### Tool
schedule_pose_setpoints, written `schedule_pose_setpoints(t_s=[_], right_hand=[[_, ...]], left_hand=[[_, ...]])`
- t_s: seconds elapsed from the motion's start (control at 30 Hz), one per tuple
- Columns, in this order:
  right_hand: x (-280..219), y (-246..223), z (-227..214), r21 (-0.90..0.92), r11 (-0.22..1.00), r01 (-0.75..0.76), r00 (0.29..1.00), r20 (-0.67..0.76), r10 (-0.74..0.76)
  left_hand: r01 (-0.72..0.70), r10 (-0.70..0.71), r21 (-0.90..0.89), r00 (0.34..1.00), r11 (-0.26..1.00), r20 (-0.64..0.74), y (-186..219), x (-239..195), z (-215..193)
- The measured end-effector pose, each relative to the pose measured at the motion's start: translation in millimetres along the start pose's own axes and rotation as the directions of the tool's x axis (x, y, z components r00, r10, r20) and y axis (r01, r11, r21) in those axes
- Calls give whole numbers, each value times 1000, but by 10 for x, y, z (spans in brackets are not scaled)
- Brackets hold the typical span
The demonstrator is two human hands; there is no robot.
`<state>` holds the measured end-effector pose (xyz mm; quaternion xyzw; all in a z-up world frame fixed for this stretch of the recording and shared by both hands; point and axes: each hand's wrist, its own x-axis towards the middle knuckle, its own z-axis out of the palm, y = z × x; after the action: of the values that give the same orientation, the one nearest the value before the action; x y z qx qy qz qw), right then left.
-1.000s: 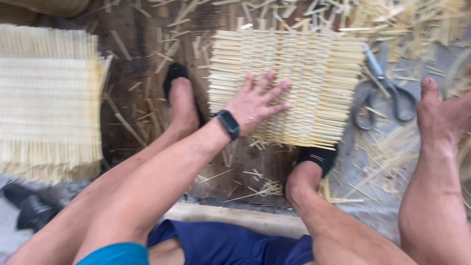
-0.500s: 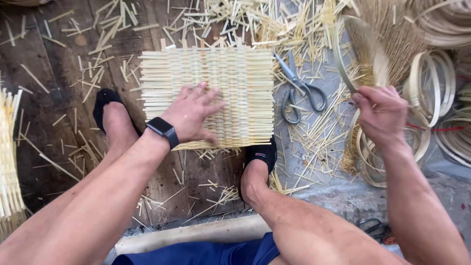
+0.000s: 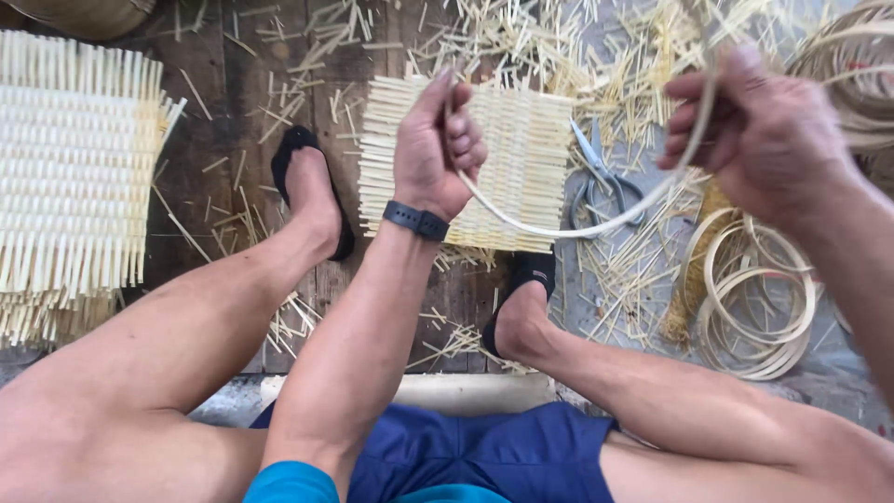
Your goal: The person sits on the floor and trims a square woven bamboo sheet with scissors, presses it into a round wooden frame, and bends a thin bamboo ring around the edge to secure the woven sheet, forming a round bamboo sieve. They repeat the fitting and trimming steps on the sieve.
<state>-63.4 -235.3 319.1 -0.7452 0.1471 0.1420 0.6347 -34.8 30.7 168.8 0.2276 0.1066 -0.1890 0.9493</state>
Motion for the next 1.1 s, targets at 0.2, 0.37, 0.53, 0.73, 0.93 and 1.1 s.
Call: schedule_pose_setpoints(t_s=[0.2,0.37,0.53,0.73,0.93,1.1], right_hand=[[282,486,161,338,941,19,998,57,-41],[397,568,228,348,936,43,998,-47,-28],[352,433,600,306,951,-45,995,-67,69],[798,1253,506,539,840,65,962,-257,90],[735,1120,765,295,950,-101,970,-185,160],[1107,2047,831,-417,908,26,927,-330,-178]], left_hand=[[63,-61,109,998,992,-16,445,-138,-100],[154,-140,158,985,975,-96,457,-60,-175],[64,-47,115,988,991,-145,276,1,-324],[89,-83,7,947,996,-310,63,66,-733],[-33,77,128,933,991,-351,122,77,-845],[-181,693,958,721,222,-24,-54,359,-1758]])
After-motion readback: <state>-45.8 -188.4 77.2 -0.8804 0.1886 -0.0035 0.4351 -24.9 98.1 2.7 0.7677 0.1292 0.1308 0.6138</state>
